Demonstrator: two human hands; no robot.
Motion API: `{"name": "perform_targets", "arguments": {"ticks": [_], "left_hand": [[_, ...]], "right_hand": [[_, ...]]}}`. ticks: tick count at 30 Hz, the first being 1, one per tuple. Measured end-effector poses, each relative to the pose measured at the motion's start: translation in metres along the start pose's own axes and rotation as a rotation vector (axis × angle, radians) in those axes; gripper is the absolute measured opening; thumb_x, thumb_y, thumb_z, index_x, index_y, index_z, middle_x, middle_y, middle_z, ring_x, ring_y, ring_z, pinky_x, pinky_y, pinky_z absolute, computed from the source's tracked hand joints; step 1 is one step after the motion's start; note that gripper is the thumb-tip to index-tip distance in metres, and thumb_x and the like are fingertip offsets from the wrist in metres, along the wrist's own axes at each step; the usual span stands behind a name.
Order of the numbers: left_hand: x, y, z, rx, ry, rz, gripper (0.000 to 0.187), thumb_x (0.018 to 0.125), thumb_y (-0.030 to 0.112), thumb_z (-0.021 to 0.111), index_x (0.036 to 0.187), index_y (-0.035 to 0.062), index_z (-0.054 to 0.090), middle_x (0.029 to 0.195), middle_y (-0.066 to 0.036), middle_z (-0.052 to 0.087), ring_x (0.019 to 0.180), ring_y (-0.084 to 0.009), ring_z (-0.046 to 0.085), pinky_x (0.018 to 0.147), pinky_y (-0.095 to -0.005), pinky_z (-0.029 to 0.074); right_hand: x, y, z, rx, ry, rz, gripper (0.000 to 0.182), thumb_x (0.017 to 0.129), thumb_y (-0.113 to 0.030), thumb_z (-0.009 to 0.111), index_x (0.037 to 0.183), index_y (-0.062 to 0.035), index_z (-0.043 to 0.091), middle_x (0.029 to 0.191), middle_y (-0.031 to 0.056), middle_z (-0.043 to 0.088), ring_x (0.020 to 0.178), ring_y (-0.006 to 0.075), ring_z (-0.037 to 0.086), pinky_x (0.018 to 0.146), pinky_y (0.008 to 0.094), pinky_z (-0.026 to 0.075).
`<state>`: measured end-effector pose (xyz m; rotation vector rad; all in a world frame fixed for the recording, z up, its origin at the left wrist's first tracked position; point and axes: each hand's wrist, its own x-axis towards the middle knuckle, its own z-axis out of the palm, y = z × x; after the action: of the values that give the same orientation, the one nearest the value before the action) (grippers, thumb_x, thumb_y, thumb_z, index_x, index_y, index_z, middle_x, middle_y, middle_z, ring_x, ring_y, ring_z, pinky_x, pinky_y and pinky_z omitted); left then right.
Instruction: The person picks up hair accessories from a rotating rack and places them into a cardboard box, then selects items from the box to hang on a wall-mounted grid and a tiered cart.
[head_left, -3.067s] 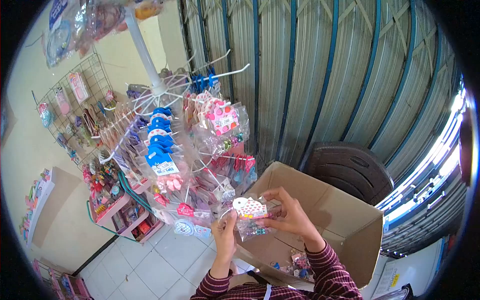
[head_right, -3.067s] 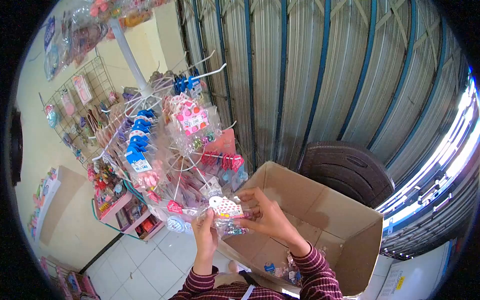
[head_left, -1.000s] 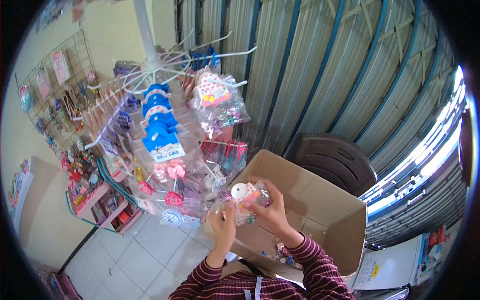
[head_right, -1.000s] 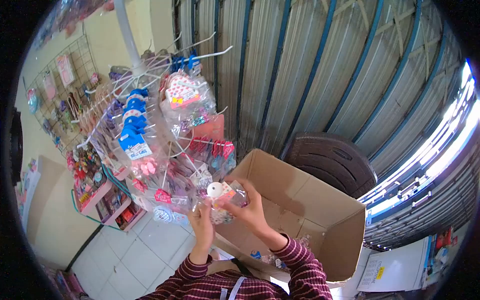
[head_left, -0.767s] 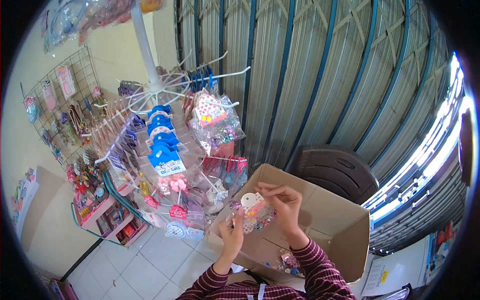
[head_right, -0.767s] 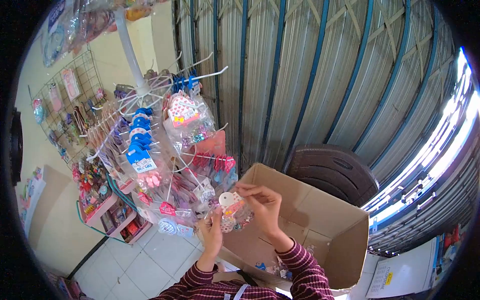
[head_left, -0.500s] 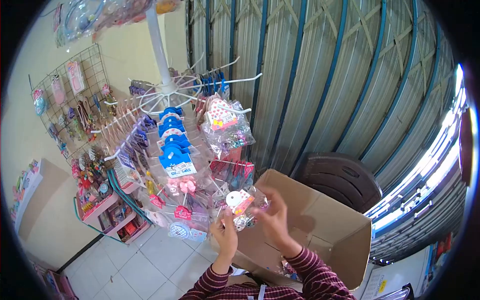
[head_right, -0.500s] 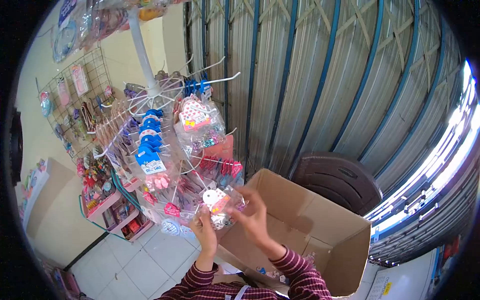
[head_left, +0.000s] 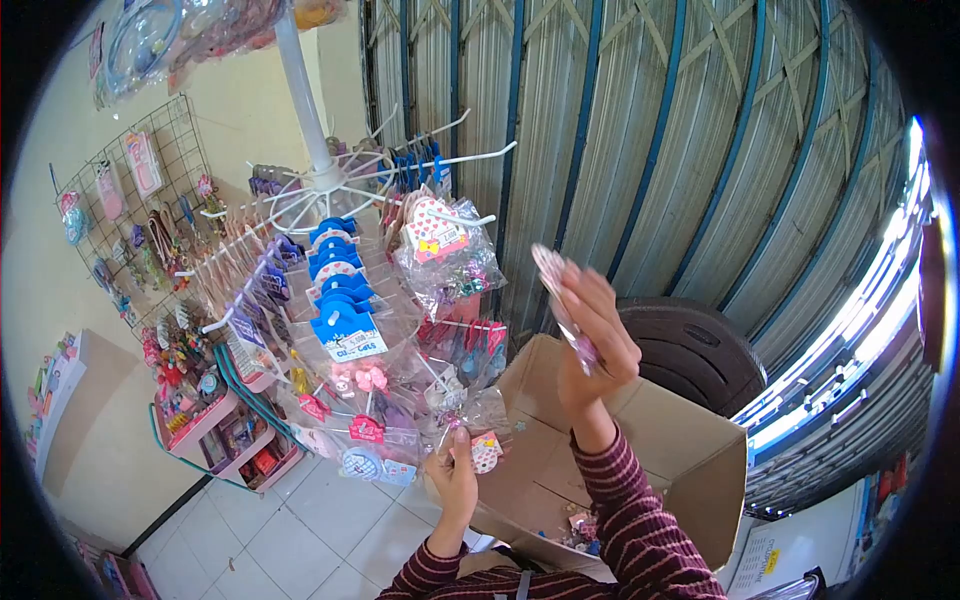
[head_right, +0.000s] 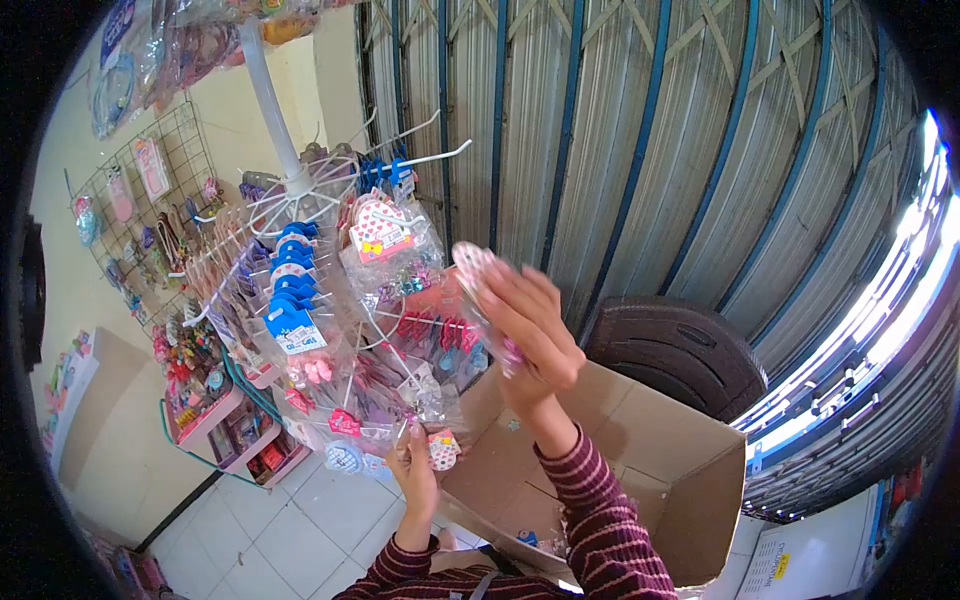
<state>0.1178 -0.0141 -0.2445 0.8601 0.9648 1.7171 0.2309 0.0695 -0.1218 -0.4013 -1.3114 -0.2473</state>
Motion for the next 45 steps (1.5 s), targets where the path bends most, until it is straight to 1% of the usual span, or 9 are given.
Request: {"name": "perform_targets", "arguments": {"ticks": [2, 6, 22, 28, 35, 38, 39, 41, 45], "left_hand": [[0.000, -0.004, -0.002, -0.033, -0.012, 0.026, 0.028, 0.084, 0.021, 0.045, 0.074, -0.0024, 0.056, 0.061, -0.002, 0.054, 0.052, -0.0044, 0.047, 0.046, -0.0184, 0.037], [0.001, -0.017, -0.015, 0.000, -0.014, 0.022, 0.028, 0.084, 0.022, 0.045, 0.074, -0.0020, 0.055, 0.062, -0.002, 0.054, 0.052, -0.0052, 0.049, 0.047, -0.0187, 0.039], [0.006, -0.025, -0.018, 0.075, 0.011, 0.010, 0.028, 0.084, 0.021, 0.045, 0.069, -0.0003, 0.055, 0.055, 0.003, 0.048, 0.050, -0.0016, 0.042, 0.044, -0.0177, 0.032], [0.006, -0.018, -0.011, 0.041, 0.016, -0.055, 0.030, 0.084, 0.023, 0.045, 0.073, -0.0022, 0.057, 0.059, -0.001, 0.053, 0.052, -0.0038, 0.047, 0.046, -0.0176, 0.036], [0.006, -0.018, -0.011, 0.009, 0.000, -0.040, 0.034, 0.086, 0.026, 0.040, 0.078, -0.0040, 0.055, 0.063, -0.005, 0.056, 0.054, -0.0083, 0.053, 0.048, -0.0212, 0.042], [0.003, -0.015, -0.009, -0.280, -0.034, -0.109, 0.033, 0.086, 0.028, 0.038, 0.083, -0.0030, 0.050, 0.076, -0.008, 0.057, 0.058, -0.0136, 0.056, 0.053, -0.0251, 0.045], [0.002, -0.016, -0.011, -0.278, -0.029, -0.113, 0.033, 0.086, 0.028, 0.038, 0.083, -0.0030, 0.050, 0.076, -0.008, 0.057, 0.058, -0.0136, 0.056, 0.053, -0.0251, 0.045], [0.004, -0.018, -0.016, -0.367, 0.033, -0.147, 0.031, 0.086, 0.027, 0.038, 0.085, -0.0021, 0.050, 0.082, -0.008, 0.056, 0.069, -0.0135, 0.056, 0.061, -0.0253, 0.044], [0.005, -0.005, -0.016, -0.323, 0.055, -0.163, 0.035, 0.085, 0.032, 0.038, 0.092, -0.0001, 0.048, 0.083, -0.009, 0.056, 0.069, -0.0183, 0.058, 0.058, -0.0298, 0.049]], "right_hand": [[0.011, 0.002, 0.011, -0.171, -0.097, -0.183, 0.019, 0.064, -0.004, 0.061, 0.082, -0.0007, 0.061, 0.086, 0.0141, 0.060, 0.089, 0.0265, 0.056, 0.081, 0.0393, 0.037], [0.016, 0.011, 0.027, -0.248, -0.183, -0.264, 0.023, 0.063, -0.006, 0.062, 0.086, -0.0045, 0.061, 0.090, 0.0103, 0.059, 0.093, 0.0236, 0.054, 0.082, 0.0387, 0.036], [0.015, 0.007, 0.033, -0.215, -0.273, -0.401, 0.024, 0.062, -0.008, 0.064, 0.086, -0.0113, 0.061, 0.091, 0.0061, 0.059, 0.088, 0.0211, 0.055, 0.077, 0.0346, 0.040], [0.011, 0.004, 0.023, -0.311, -0.371, -0.466, 0.029, 0.062, -0.010, 0.064, 0.090, -0.0147, 0.059, 0.095, 0.0032, 0.058, 0.090, 0.0191, 0.055, 0.078, 0.0354, 0.039], [0.007, 0.006, 0.031, -0.288, -0.517, -0.405, 0.032, 0.062, -0.009, 0.062, 0.094, -0.0135, 0.058, 0.101, 0.0031, 0.055, 0.096, 0.0184, 0.051, 0.082, 0.0374, 0.035], [0.003, -0.008, 0.022, -0.267, -0.753, -0.181, 0.035, 0.064, -0.004, 0.058, 0.098, -0.0120, 0.056, 0.107, 0.0037, 0.052, 0.103, 0.0186, 0.047, 0.089, 0.0414, 0.028], [-0.004, -0.010, 0.012, -0.264, -0.757, -0.175, 0.035, 0.064, -0.004, 0.058, 0.098, -0.0120, 0.056, 0.107, 0.0037, 0.052, 0.103, 0.0186, 0.047, 0.089, 0.0414, 0.028], [-0.022, -0.011, -0.009, -0.101, -0.808, -0.133, 0.039, 0.062, -0.005, 0.059, 0.099, -0.0163, 0.056, 0.111, 0.0047, 0.050, 0.107, 0.0203, 0.043, 0.090, 0.0431, 0.027], [-0.048, -0.023, -0.039, -0.032, -1.026, 0.017, 0.043, 0.060, -0.007, 0.061, 0.100, -0.0221, 0.056, 0.115, 0.0053, 0.047, 0.111, 0.0224, 0.038, 0.090, 0.0446, 0.026]]}}
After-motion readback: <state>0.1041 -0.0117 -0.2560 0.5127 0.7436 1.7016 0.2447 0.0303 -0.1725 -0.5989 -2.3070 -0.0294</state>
